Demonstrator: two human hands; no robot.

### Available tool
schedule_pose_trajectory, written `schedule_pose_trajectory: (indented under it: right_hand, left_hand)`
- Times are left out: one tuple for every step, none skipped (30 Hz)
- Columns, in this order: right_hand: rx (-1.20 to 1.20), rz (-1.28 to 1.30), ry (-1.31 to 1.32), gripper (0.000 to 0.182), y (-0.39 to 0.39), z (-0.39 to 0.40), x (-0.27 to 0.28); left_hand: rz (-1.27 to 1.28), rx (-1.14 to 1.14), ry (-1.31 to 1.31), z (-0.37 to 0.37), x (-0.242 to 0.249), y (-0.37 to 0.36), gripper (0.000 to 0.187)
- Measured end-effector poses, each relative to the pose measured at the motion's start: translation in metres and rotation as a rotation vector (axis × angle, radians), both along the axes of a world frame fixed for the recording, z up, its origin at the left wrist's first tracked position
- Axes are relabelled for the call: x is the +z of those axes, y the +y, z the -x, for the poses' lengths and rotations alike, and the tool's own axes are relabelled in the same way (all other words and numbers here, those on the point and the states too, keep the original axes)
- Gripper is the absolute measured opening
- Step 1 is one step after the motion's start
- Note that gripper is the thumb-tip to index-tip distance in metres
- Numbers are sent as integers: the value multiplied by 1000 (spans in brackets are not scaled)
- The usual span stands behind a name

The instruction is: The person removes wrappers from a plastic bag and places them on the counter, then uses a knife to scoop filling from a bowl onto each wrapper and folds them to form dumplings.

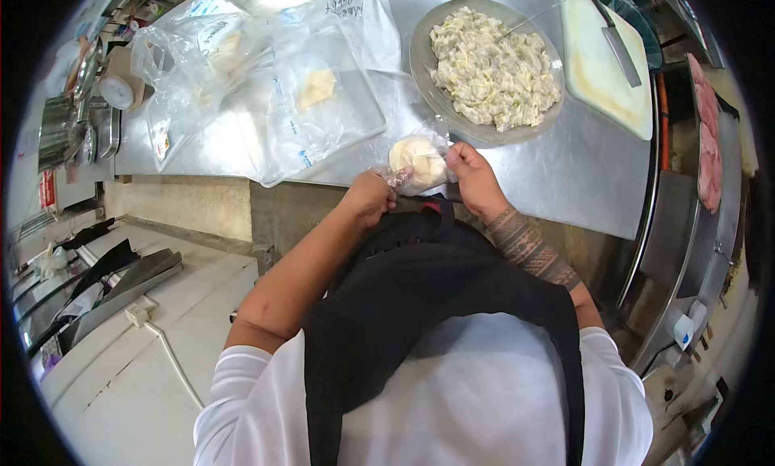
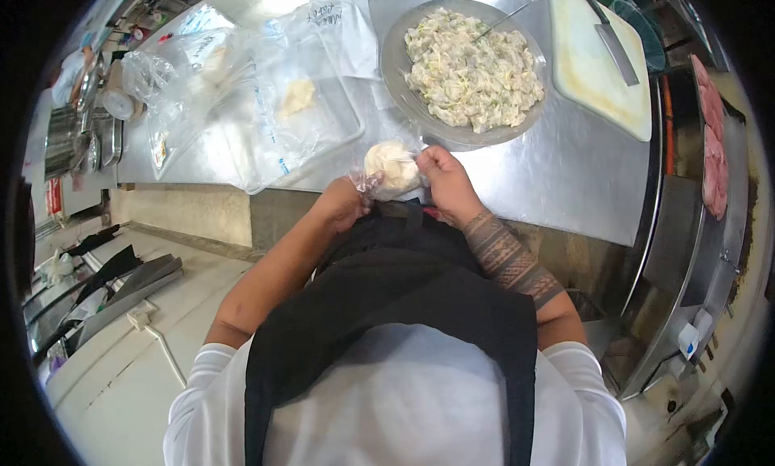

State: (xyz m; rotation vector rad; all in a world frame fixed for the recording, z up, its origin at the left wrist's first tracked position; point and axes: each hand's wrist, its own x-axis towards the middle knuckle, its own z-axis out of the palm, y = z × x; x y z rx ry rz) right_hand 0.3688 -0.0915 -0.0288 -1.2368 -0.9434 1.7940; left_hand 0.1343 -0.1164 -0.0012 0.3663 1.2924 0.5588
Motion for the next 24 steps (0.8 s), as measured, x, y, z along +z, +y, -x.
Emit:
schedule_pose_trajectory:
  right_hand:
    - [-68,43,99,14,1,2,2]
    - [-136,87,197,13,3,3,4]
    - [-175,168,211,13,4,5,14]
    - [-214,249,225,13,6,8,28]
    - [-252,330,239,14,8,9,35]
    - [-225,252,219,14,7,9,31]
    - [-197,175,199,14,6,9,21]
    - [-168,98,179,14,5,9,14]
    - [-107,17,78,14,5,8,12]
    - [-46,-64,-24,14,6,6,9]
    - [14,-145,-126,14,6,4,7]
    - [42,-186,-179,14,6,3,9]
    - [69,-228,-232,14,6,2,11]
    - [96,-270,-283,14,6,1,12]
    - [91,-237,-294,15,5,1,12]
    - [86,-203,-306,15,4,1,13]
    - [80,-169,-318,15,3,0,14]
    - [41,-212,-366,16,2,-1,4]
    - [2,-256,-414,16,3,-1,-9]
    - [-38,-300,-461,17,3,-3,-21]
    - [-113,-197,-381,17,5,-1,-16]
    - [-188,-94,-298,17,8,4,-6]
    - [-265,10,-214,18,10,8,0]
    - [-245,-2,-239,18,11,10,-1]
  left_hand:
    - [7,21,-37,-1,2,-2,35]
    - [14,43,-76,-3,4,-4,34]
    - [34,78,-116,-4,6,-6,34]
    - [53,113,-156,-5,6,-8,33]
    - [72,148,-195,-5,7,-10,33]
    - [68,149,-209,-5,4,-11,34]
    - [64,151,-223,-4,0,-12,34]
    - [60,155,-238,-3,-4,-14,35]
    - [40,160,-269,-2,-5,-14,36]
    - [22,165,-301,-1,-6,-15,37]
    - [3,169,-334,-1,-8,-17,39]
    - [-5,165,-308,-3,-3,-17,39]
    - [-14,160,-282,-5,3,-17,40]
    - [-24,156,-254,-5,8,-16,41]
    - [-65,138,-216,-6,11,-16,42]
    - [-105,119,-178,-5,14,-16,44]
    - [-145,100,-141,-5,15,-16,45]
    - [-130,126,-128,-1,12,-18,47]
    - [-117,153,-115,7,8,-21,48]
    - [-103,179,-103,18,4,-25,50]
    - [-105,205,-50,32,9,-28,49]
    - [-107,233,5,51,18,-33,48]
    - [-110,256,59,68,28,-38,47]
    - [-125,246,87,83,39,-43,48]
